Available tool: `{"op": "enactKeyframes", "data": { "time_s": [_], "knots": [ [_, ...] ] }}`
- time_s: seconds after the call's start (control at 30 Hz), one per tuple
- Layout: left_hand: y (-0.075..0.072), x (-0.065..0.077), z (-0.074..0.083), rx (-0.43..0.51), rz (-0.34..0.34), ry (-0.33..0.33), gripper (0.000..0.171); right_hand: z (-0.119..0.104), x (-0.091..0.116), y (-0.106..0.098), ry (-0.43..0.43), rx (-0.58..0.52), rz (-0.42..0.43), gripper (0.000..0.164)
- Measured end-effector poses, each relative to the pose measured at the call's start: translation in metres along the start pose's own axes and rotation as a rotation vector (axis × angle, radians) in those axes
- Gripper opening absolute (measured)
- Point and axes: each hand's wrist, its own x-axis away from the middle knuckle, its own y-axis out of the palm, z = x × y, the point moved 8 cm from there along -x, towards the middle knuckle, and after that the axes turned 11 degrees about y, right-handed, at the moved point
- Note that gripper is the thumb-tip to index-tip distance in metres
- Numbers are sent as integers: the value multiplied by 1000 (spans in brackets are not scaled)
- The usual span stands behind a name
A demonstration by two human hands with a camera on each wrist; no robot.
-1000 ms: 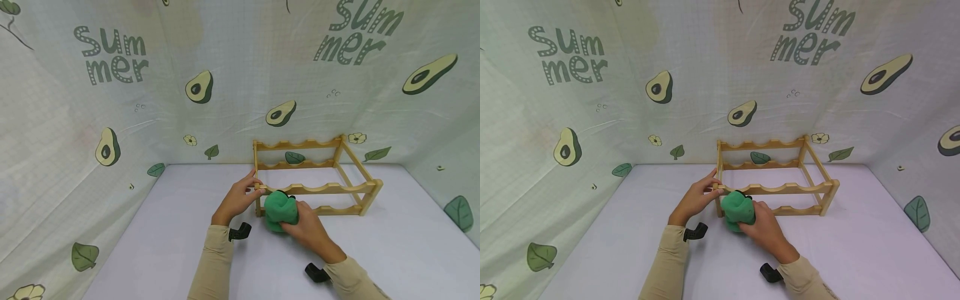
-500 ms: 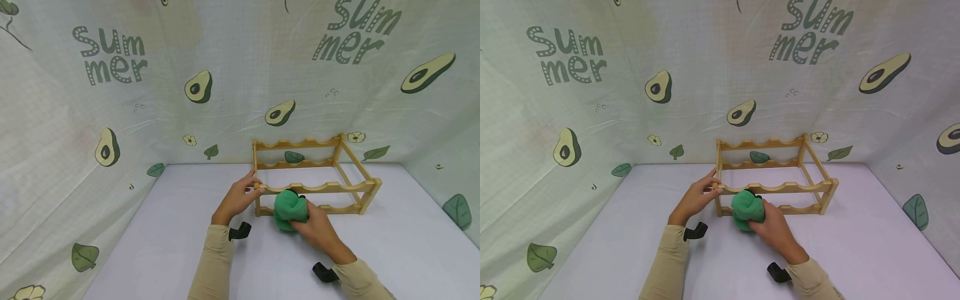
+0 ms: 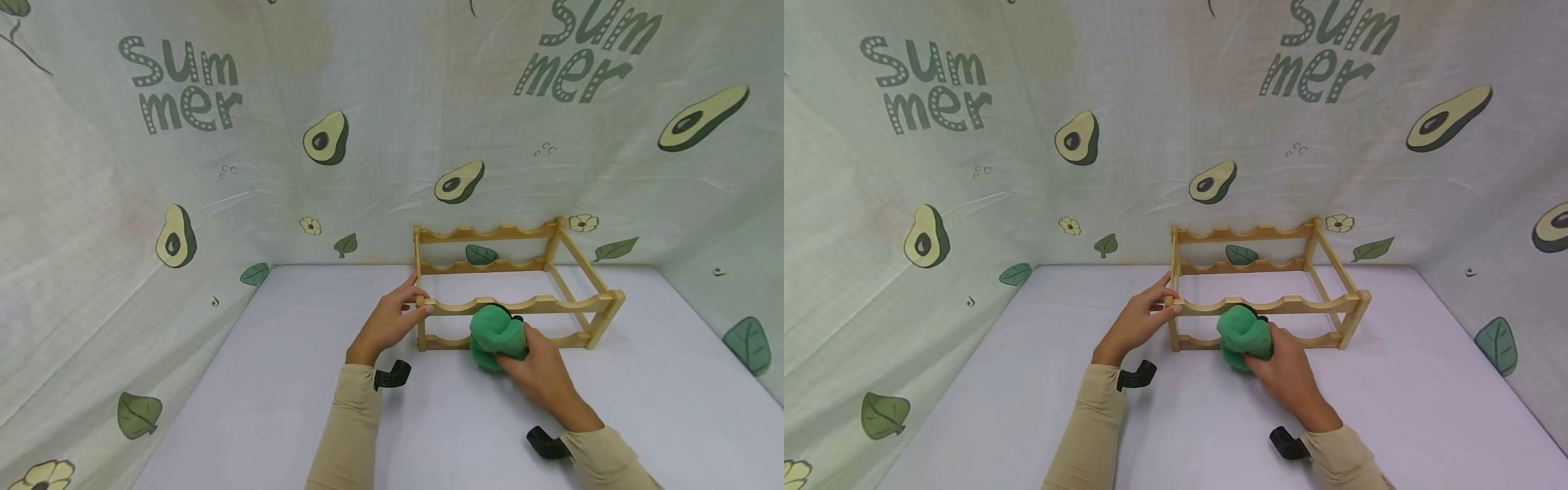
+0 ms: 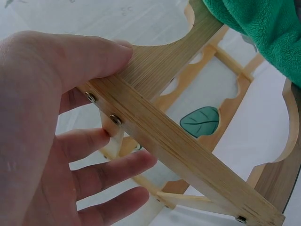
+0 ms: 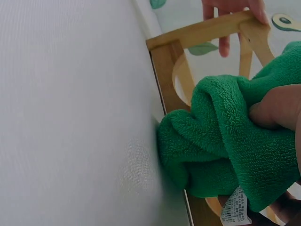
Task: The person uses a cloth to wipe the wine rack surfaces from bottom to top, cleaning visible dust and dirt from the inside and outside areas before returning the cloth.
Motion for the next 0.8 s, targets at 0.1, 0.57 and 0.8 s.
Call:
{"op": "enactKeyframes", "data": {
  "time_s": [0.1,0.57,0.8],
  "knots": [
    [0,0,0,12,0,-1,18,2,0,-6,-14,38,22,45],
    [1,0,-1,28,6,1,20,-5,4,-28,-225,225,153,41],
    [0,-1,-1,23,7,3,19,-2,5,-38,-309,301,175,55]
  ]
}}
